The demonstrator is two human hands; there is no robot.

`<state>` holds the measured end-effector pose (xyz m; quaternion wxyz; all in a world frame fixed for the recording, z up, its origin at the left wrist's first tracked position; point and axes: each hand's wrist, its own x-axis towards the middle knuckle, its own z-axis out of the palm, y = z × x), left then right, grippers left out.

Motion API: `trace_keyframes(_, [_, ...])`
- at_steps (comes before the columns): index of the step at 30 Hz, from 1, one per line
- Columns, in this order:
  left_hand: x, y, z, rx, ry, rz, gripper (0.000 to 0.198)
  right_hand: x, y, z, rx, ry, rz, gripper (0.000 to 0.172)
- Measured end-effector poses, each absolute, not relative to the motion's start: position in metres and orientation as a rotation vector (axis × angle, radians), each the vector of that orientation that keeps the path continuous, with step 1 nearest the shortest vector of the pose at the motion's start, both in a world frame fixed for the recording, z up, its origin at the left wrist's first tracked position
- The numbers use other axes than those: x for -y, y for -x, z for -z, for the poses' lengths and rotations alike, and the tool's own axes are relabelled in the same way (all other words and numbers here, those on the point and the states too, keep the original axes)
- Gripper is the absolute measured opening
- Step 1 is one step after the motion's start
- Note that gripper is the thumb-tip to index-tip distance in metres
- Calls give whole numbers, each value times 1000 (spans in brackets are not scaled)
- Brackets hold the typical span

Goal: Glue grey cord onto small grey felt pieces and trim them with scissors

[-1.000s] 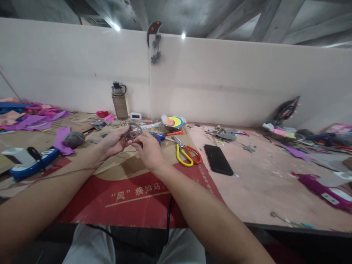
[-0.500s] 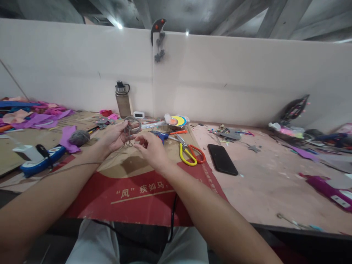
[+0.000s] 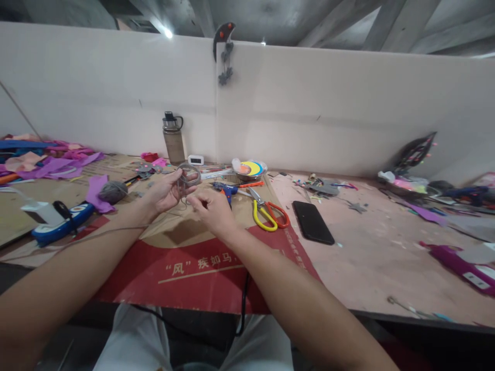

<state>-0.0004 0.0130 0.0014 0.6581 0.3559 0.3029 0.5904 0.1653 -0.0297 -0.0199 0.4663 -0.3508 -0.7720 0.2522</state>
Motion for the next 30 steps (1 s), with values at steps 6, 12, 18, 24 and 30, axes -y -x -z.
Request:
trace_keyframes(6, [-8, -8, 2, -784, -716, -1423, 19, 14, -162, 40, 1772, 1039, -954, 5])
trace_keyframes(12, [-18, 5, 8, -866, -708, -1478, 20, 45, -153, 22, 2141, 866, -1194, 47])
trace_keyframes(18, [-17, 2, 11, -923, -924, -1387, 11, 32, -156, 25, 1849, 870, -907, 18])
trace_keyframes(24, [-5, -10, 12, -880, -1387, -1151, 19, 1, -172, 30, 1390, 1086, -929, 67])
trace_keyframes(30, [-3, 2, -2, -751, -1359, -952, 35, 1, -174, 30, 1390, 897, -1193, 15])
